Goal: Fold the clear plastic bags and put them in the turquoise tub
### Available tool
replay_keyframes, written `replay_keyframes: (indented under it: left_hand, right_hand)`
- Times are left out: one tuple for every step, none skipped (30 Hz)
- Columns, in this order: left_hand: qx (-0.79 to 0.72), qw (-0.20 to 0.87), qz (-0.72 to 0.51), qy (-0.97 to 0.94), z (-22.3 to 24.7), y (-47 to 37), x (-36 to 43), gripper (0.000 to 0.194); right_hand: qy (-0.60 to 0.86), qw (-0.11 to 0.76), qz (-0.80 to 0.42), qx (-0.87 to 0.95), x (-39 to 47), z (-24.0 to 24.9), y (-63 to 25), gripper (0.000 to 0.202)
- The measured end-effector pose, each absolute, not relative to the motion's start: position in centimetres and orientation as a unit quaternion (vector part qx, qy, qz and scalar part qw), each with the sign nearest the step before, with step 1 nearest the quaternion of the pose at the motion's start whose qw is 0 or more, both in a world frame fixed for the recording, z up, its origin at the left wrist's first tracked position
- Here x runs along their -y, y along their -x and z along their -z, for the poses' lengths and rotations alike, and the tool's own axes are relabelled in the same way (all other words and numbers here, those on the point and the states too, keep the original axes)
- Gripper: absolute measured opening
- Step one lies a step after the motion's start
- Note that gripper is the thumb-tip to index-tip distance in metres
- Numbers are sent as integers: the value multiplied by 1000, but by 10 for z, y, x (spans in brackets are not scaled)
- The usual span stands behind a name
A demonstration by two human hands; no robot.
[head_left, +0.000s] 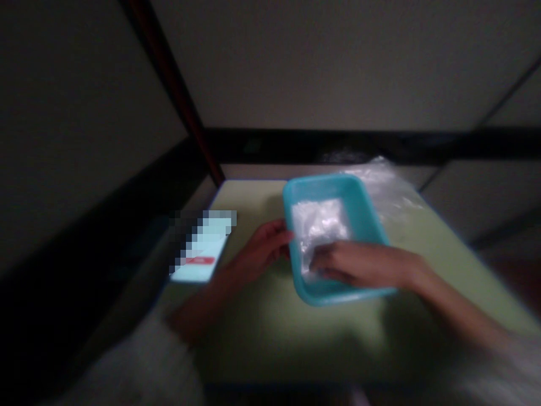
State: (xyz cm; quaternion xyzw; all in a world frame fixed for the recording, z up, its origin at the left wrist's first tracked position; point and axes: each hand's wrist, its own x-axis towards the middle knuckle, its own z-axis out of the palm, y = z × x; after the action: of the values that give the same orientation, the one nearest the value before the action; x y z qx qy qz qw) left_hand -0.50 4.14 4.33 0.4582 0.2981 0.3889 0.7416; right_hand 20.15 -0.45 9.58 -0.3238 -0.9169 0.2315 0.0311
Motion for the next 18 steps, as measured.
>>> replay_keyframes:
  left_hand:
    - [-296, 743, -386, -459, -43, 5, -41, 27]
    - [-293, 745, -384, -460, -43, 5, -42, 27]
    - [-293, 746, -383, -460, -43, 5, -42, 28]
    - [-295, 746, -382, -458, -43, 5, -42, 29]
    - [-297, 747, -381, -457, -43, 5, -42, 29]
    - [-300, 748, -379, -455, -43, 5, -42, 30]
    - [-302, 749, -378, -453, -43, 6, -42, 30]
    - [-304, 750, -377, -450, -43, 6, -42, 30]
    - [-305, 751, -377, -448, -43, 6, -42, 30]
    - [-305, 752, -376, -448, -43, 6, -42, 29]
    - [-305, 752, -376, -447, -43, 6, -42, 29]
    - [-304, 752, -378, -447, -42, 6, -42, 29]
    - [-301, 752, -377, -449, -42, 6, -42, 29]
    - [-298, 753, -376, -451, -42, 6, -42, 29]
    - [-295, 753, -375, -453, -42, 6, -42, 29]
    - [-292, 754, -374, -454, -42, 6, -42, 30]
    - [-290, 754, -373, -455, -42, 6, -42, 30]
    - [-289, 755, -373, -456, -42, 6, -42, 30]
  right_hand:
    - [305, 21, -252, 918, 4, -97, -202, 21]
    - [287, 8, -272, 919, 3, -98, -202, 25]
    - [270, -3, -286, 919, 2, -99, -203, 29]
    - [259, -6, -292, 921, 1, -99, -203, 31]
    - [249, -8, -291, 924, 1, -99, -203, 33]
    - [241, -8, -287, 927, 0, -99, -203, 35]
    - [237, -5, -281, 930, 0, -99, -203, 37]
    - [235, 0, -275, 932, 0, -99, -203, 39]
    - [236, 6, -268, 934, 0, -99, -204, 40]
    - [237, 13, -263, 935, 0, -99, -204, 42]
    - [239, 20, -260, 935, 0, -99, -205, 43]
    - [241, 24, -257, 936, 1, -98, -205, 44]
    - [243, 25, -256, 935, 1, -97, -206, 45]
    - [245, 23, -256, 935, 1, -96, -207, 45]
    - [249, 19, -256, 934, 1, -95, -207, 44]
    - [253, 13, -256, 933, 1, -95, -207, 44]
    - [257, 6, -256, 932, 1, -95, -207, 44]
    - [259, -1, -256, 931, 2, -95, -207, 44]
